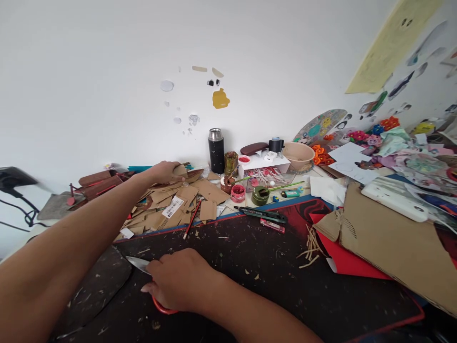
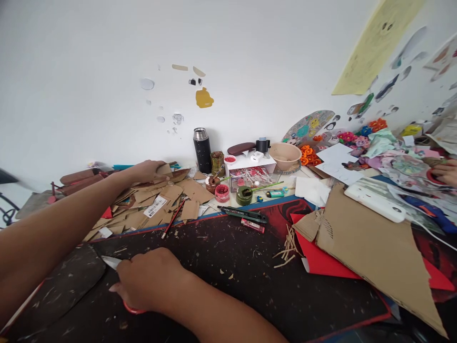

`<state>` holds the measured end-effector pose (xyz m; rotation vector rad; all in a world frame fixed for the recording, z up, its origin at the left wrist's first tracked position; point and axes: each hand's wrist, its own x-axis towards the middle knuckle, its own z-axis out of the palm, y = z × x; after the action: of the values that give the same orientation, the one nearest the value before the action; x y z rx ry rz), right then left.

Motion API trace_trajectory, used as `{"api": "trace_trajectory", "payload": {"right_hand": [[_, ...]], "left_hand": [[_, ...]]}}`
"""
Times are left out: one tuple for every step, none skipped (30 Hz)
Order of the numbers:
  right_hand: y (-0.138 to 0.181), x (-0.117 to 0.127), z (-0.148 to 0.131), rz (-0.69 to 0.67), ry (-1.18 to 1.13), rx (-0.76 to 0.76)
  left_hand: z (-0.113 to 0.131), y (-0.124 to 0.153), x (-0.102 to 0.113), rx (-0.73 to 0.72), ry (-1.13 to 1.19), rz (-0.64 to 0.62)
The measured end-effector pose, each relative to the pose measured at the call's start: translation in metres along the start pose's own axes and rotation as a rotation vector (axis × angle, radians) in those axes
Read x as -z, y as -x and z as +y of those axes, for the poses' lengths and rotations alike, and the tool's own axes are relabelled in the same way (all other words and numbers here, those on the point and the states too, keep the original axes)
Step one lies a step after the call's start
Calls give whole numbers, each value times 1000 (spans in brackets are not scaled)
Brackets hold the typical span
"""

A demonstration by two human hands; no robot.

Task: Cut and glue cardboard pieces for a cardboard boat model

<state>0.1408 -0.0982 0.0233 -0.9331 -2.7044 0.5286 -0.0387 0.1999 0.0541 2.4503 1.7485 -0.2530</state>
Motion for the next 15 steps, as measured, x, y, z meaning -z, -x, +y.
{"api": "trace_trajectory", "payload": {"right_hand": [[0,0,0,-5,-4,1],[0,1,0,-9,-8,2],[0,1,0,-11,-11,3],[1,1,0,-15,-13,3],[1,1,0,-18,-14,2],[1,1,0,-18,-12,1],[2,1,0,-15,-9,-1],[2,1,0,-12,-5,-2],[2,1,0,-12,0,-2],[2,1,-1,-15,6,-3],[2,1,-1,-23,12,-4],[2,2,-1,-35,17,-6],[2,3,-2,-45,21,-7],[3,4,-2,-51,25,-10],[3,5,-3,-54,27,-12]], "left_hand": [[0,0,0,3,1,-1],[0,1,-1,5,2,-2],[0,1,-1,7,2,-4],[0,1,-2,9,2,-6],[0,1,-2,10,1,-7],[0,1,-3,10,2,-10],[0,1,-3,7,3,-13],[0,1,-4,3,5,-16],[1,1,-4,-1,7,-18],[1,1,-5,-6,10,-20],[1,1,-5,-12,12,-21],[1,1,-5,-17,13,-21],[1,2,-5,-23,13,-21],[2,2,-6,-31,12,-20],[3,2,-6,-42,11,-17]]}}
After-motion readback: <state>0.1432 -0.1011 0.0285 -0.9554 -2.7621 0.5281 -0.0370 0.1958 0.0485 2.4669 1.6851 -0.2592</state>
